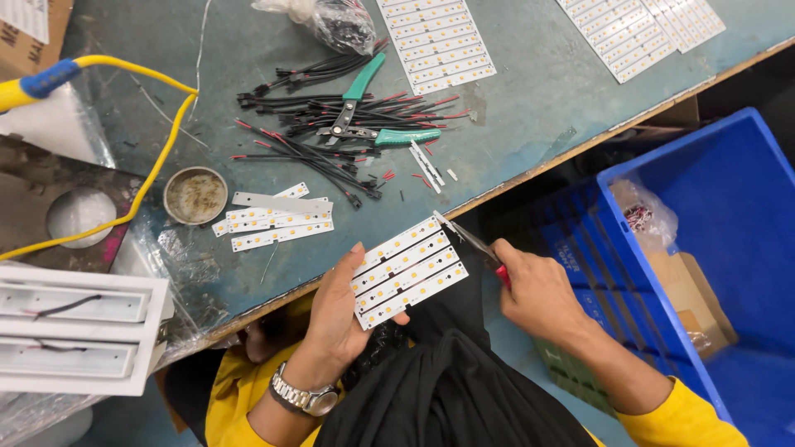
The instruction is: The person uses pliers to trim the ends of several LED strips, then places them into a white fixture. They use a soldering iron to attach wires to the LED strips and secure them in the fixture. The person repeats this process for multiple LED strips.
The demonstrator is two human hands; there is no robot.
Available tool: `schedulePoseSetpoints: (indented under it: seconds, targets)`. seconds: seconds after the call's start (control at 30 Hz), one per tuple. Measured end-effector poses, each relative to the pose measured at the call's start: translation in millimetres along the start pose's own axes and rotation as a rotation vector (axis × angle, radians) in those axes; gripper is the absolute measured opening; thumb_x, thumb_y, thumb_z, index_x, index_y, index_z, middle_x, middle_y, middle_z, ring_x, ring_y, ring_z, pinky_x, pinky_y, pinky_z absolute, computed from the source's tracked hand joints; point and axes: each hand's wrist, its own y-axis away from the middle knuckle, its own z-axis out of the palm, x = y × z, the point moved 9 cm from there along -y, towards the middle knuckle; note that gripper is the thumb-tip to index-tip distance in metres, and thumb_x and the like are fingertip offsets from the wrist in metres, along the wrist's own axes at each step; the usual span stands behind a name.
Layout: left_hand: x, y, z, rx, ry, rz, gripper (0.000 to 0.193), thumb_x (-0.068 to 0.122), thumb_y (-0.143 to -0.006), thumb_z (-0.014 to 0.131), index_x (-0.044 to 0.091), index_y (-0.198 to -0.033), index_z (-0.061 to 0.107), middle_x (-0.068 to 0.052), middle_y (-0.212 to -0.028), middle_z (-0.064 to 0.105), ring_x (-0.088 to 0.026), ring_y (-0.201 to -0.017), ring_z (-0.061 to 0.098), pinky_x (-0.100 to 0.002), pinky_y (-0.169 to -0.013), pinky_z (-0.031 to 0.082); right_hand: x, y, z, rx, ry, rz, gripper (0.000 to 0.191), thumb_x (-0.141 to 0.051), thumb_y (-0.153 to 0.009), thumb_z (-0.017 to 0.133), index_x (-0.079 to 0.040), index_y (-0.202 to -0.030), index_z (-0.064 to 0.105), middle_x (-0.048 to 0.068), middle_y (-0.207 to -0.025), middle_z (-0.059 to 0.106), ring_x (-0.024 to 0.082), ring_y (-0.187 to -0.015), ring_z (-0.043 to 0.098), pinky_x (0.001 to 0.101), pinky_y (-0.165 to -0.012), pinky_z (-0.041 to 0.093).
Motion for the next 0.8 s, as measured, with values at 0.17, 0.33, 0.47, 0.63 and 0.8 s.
schedulePoseSetpoints:
  seconds: [0.17,0.33,0.47,0.63,0.8]
  targets:
    - [-1,19,-11,-0.02,0.052,-0.032,0.044,0.034,-0.104,0.048,-0.006,-0.121,0.057,-0.023,-0.109,0.073,-0.032,-0.087,0.077,-0.044,-0.053,0.064,-15,9,-4,0.016,0.073,-0.036,0.022,-0.002,-0.077,0.058,-0.007,-0.098,0.053,0.019,-0.078,0.066,0.045,-0.075,0.063,0.056,-0.063,0.047]
    - [0,38,-21,-0.06,0.123,-0.149,0.047,0.036,-0.104,0.047,-0.007,-0.123,0.057,-0.024,-0.109,0.073,-0.032,-0.085,0.077,-0.043,-0.051,0.064,-28,16,-10,0.0,0.129,-0.101,0.025,-0.002,-0.077,0.059,-0.009,-0.101,0.055,0.017,-0.078,0.066,0.042,-0.077,0.064,0.0543,-0.065,0.049]
    - [14,62,-30,-0.126,-0.005,-0.166,0.047,0.034,-0.103,0.046,-0.006,-0.124,0.058,-0.024,-0.104,0.074,-0.032,-0.078,0.077,-0.041,-0.048,0.063,-35,20,-22,0.04,0.306,-0.27,0.026,-0.006,-0.071,0.064,-0.01,-0.095,0.059,0.013,-0.082,0.067,0.037,-0.082,0.067,0.0508,-0.066,0.052]
    - [53,96,-59,0.021,-0.207,-0.032,0.046,0.034,-0.104,0.048,-0.009,-0.117,0.06,-0.025,-0.099,0.075,-0.031,-0.073,0.076,-0.04,-0.044,0.06,-16,2,-58,0.154,0.564,-0.343,0.02,-0.008,-0.079,0.062,-0.011,-0.098,0.062,0.01,-0.093,0.07,0.033,-0.091,0.069,0.0462,-0.074,0.054]
    - [38,124,-50,-0.067,-0.196,0.045,0.043,0.031,-0.104,0.054,-0.01,-0.112,0.063,-0.024,-0.099,0.074,-0.031,-0.075,0.075,-0.041,-0.05,0.062,-8,-29,-64,0.121,0.71,-0.36,0.027,-0.009,-0.085,0.059,-0.012,-0.112,0.064,0.011,-0.104,0.073,0.033,-0.099,0.069,0.046,-0.078,0.055]
